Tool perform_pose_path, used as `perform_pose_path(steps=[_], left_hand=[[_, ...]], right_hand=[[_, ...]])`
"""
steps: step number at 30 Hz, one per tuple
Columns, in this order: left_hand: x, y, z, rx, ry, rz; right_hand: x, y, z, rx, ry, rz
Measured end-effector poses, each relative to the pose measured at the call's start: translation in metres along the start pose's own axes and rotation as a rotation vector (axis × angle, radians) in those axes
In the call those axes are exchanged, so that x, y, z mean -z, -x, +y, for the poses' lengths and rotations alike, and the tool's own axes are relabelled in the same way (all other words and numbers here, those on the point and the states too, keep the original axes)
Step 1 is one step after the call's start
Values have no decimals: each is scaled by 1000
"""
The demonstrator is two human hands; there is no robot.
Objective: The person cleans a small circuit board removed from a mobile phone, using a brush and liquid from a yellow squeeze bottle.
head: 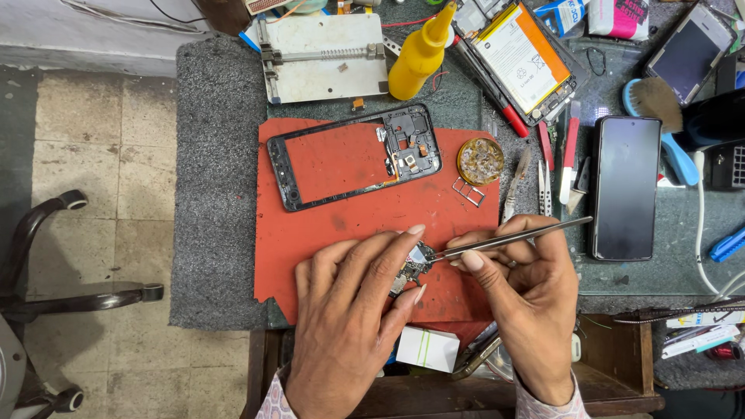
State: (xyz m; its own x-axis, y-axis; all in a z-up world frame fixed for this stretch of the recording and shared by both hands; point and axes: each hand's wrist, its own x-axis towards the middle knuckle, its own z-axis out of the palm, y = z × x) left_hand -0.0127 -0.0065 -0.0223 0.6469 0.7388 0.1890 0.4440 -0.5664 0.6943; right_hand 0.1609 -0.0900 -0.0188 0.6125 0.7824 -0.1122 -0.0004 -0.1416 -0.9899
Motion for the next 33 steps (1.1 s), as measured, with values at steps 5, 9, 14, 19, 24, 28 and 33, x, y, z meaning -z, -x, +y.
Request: perform_pose_path(steps=[5,9,14,19,24,28,33], left_hand=[[0,0,0,-5,1,0],[2,-1,1,0,13,-26],[3,-3,2,7,-3,-47],[4,-5,3,19,1,-43],[3,-6,8,60,-4,-66],[6,-10,12,65,-16,-82],[7,-10,16,97,2,-103]], right_hand=[[-1,-2,-1,-23,0,4],[0,-6,-2,-35,-29,-15],[1,-11,-1,-44,-37,-29],[-2,-12,-2,-67,-37,-13],[-2,-11,-2,-74,-44,1],[-5,-9,3,-39,-77,22],[-8,-5,7,2,-92,57]])
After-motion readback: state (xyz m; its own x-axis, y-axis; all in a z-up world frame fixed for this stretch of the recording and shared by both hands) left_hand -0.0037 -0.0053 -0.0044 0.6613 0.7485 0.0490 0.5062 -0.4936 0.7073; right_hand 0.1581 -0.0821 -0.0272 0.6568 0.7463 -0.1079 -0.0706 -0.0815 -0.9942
